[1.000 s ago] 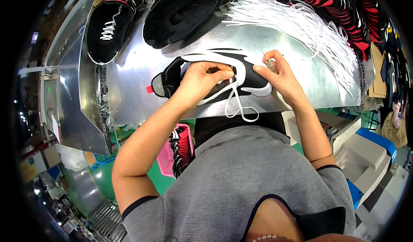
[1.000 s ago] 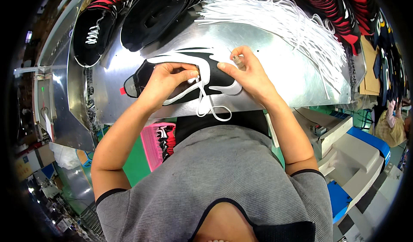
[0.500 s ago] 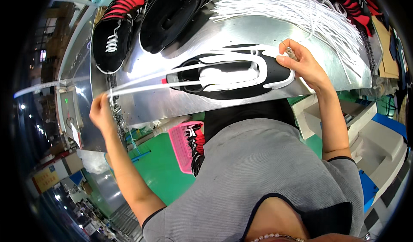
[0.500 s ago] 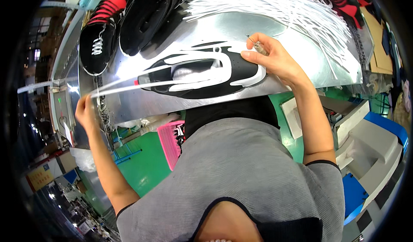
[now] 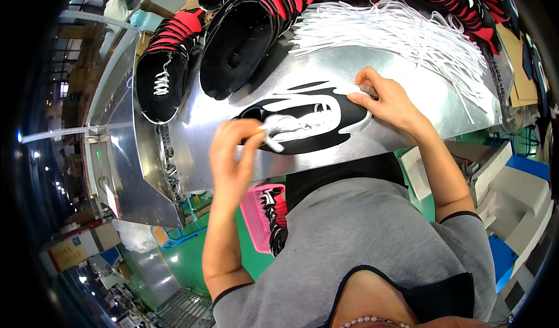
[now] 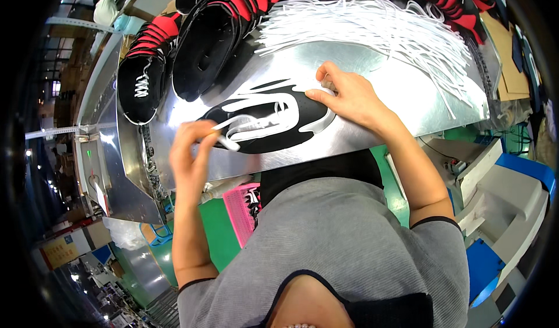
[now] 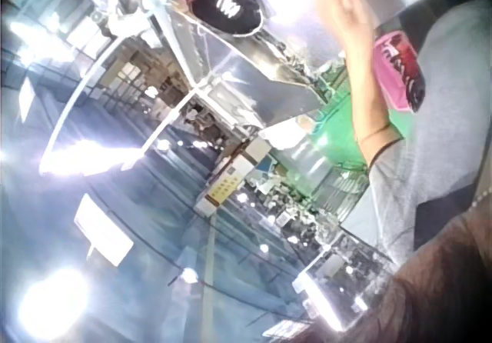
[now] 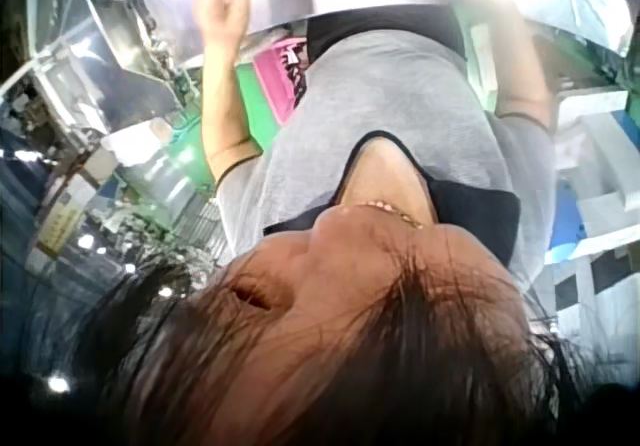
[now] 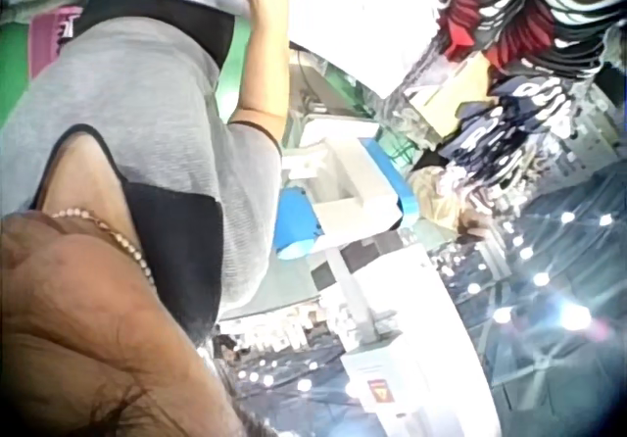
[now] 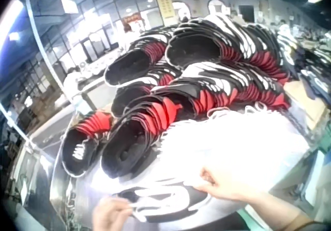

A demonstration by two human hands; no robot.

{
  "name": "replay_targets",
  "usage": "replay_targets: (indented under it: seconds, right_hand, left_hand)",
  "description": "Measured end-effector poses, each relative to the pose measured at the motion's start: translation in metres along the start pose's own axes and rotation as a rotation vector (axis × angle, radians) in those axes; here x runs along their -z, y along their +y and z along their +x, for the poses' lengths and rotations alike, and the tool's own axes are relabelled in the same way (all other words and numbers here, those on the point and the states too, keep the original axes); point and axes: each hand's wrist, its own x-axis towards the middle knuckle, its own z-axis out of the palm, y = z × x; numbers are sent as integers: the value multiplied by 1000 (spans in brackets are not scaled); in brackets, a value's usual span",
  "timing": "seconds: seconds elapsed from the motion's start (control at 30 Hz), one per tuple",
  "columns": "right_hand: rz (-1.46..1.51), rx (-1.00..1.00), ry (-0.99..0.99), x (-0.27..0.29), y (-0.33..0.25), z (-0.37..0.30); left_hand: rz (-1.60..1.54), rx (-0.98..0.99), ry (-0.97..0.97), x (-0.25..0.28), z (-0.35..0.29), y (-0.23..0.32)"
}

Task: The person laces several black and red sneakers by pulling white laces through the eyelets using a small metal hook tool, working on one shoe at a time on a metal table and then placing the finished shoe on a pile of other laced sneakers.

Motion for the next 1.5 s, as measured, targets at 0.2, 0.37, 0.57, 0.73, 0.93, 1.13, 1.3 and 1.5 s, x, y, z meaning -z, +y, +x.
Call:
replay_targets:
  seconds: [0.2, 0.37, 0.57, 0.73, 0.93, 1.13, 1.3, 1.5]
  right_hand:
    - [-221, 174, 355, -14, -36, -3]
    - [-246, 147, 220, -47, -45, 2]
    - [545, -89, 7, -40, -23, 16]
    - [264, -165, 121, -42, -29, 13]
    - [247, -143, 150, -51, -33, 11]
    - [603, -147, 64, -45, -11, 16]
    - [1121, -71, -46, 10, -5, 3]
    - [756, 52, -43, -14, -48, -20]
  left_hand:
    - [-392, 297, -82, -59, 1, -32]
    - [-388, 345, -75, -63, 7, -18]
    - [-892, 502, 9, -49, 3, -28]
    - [-1798, 656, 466, 30, 3, -83]
    - [-1768, 438, 881, 208, -112, -231]
    - [-910, 365, 290, 74, -24, -65]
    - [-278, -10, -127, -8, 45, 46]
    - [-262, 40, -130, -55, 57, 50]
